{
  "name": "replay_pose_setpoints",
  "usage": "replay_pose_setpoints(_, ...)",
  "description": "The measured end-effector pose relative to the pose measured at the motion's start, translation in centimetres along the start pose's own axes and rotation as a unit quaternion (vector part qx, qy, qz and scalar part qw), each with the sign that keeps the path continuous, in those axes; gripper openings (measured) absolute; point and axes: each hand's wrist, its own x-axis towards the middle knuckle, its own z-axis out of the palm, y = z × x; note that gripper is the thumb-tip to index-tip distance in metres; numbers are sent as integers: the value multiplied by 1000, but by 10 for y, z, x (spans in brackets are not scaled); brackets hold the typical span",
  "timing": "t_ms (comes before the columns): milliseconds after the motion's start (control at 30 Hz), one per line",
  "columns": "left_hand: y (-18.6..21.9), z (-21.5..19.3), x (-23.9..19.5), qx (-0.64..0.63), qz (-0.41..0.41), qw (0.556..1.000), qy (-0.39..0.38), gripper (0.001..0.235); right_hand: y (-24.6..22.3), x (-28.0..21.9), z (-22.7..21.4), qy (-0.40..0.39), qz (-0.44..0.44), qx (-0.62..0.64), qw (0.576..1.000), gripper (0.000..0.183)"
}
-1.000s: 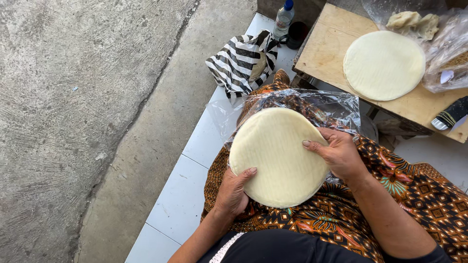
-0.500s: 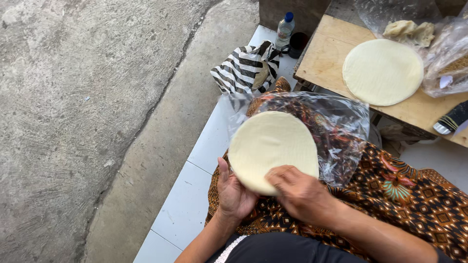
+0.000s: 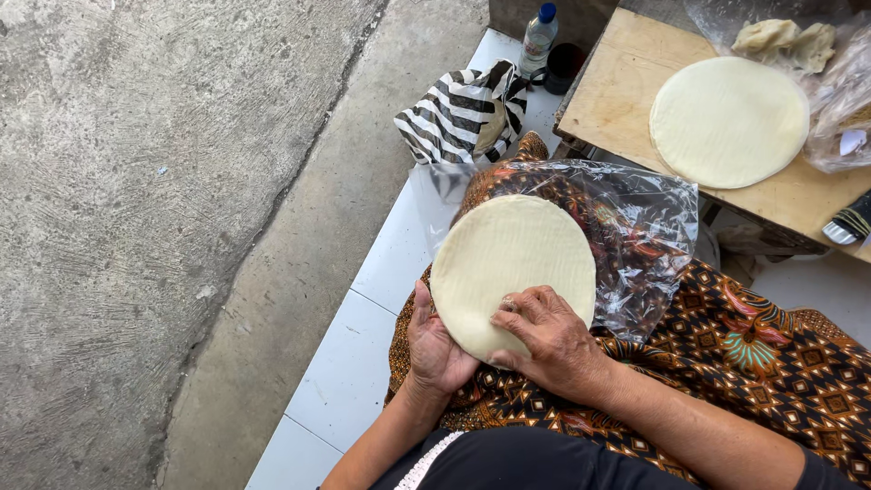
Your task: The person separates thin white dough rounds from a stack, folds them, and places them onto a plastic sheet. They then place green stalks on a wooden board and cut them into smaller pieces using a metal knife.
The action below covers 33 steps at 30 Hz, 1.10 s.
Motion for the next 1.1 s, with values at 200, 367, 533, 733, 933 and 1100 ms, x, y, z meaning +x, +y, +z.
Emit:
replay_pose_setpoints(200, 1, -10, 2, -31, -12, 999, 1, 84, 22, -3, 3, 19, 143, 224, 964, 22)
replay_pose_setpoints(367, -1, -19, 1, 29, -16, 998, 55, 72, 64, -4, -6, 16, 410, 523, 747, 24)
replay_pose_setpoints(533, -2, -14, -1, 91, -10, 988, 128, 65, 83, -4, -7, 74, 451, 638, 620, 26)
replay_pose_setpoints(733, -11, 8, 2, 195, 47, 965, 167, 56, 68, -1, -13, 60, 424, 625, 652, 36)
replay_pose_setpoints(933, -14, 15, 5, 212, 80, 956, 186, 52, 57, -5, -9, 11, 397, 493, 774, 35)
replay_pose_setpoints(1100, -12, 11, 5, 208, 82, 957, 184, 52, 68, -6, -5, 59, 390, 566, 724, 31)
